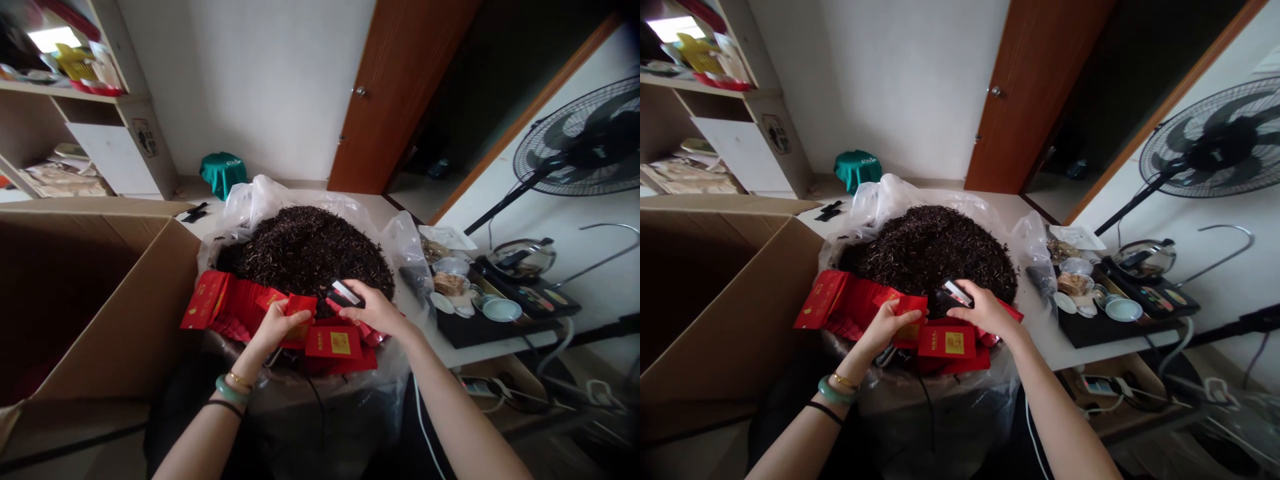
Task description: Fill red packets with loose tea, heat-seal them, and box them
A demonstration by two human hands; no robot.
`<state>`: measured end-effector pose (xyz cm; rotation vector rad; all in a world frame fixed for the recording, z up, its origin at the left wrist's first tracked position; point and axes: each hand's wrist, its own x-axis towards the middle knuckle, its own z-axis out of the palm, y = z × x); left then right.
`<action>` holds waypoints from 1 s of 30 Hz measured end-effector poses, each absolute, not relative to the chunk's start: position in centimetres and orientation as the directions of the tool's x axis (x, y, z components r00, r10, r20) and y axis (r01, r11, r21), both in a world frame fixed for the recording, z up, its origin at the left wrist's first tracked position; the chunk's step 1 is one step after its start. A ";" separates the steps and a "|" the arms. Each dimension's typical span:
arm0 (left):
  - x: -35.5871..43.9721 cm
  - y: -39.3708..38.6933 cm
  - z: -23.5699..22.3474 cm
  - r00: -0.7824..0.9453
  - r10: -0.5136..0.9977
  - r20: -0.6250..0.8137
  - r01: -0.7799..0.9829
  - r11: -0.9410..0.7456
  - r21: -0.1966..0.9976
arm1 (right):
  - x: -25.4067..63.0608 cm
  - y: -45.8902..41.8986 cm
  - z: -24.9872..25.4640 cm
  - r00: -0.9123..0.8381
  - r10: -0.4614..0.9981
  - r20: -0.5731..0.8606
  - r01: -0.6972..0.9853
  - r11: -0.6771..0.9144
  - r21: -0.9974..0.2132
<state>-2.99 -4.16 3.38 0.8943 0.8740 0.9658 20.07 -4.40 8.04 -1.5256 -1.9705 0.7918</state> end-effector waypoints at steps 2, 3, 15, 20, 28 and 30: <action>-2.9 -4.3 3.4 0.348 0.916 -0.200 -0.289 0.307 0.907 | 19.5 -5.1 8.8 -0.325 0.946 0.010 0.603 0.216 -0.768; -2.8 -4.4 3.4 0.368 0.909 -0.195 -0.286 0.310 0.907 | 19.1 -5.3 9.0 -0.356 0.935 -0.004 0.590 0.221 -0.777; -3.2 -3.9 3.3 0.264 0.942 -0.209 -0.342 0.294 0.892 | 18.5 -3.9 5.3 -0.335 0.942 -0.029 0.581 0.182 -0.793; -2.9 -3.9 3.1 0.255 0.946 -0.199 -0.340 0.280 0.898 | 17.3 -4.8 5.0 -0.389 0.920 -0.032 0.707 0.276 -0.651; -3.0 -3.8 3.0 0.176 0.959 -0.223 -0.337 0.271 0.902 | 17.0 -4.9 2.0 -0.333 0.942 -0.040 0.865 0.289 -0.411; -3.1 -3.8 3.1 0.167 0.964 -0.207 -0.323 0.251 0.913 | 17.3 -5.0 1.3 -0.329 0.944 0.036 0.882 0.320 -0.345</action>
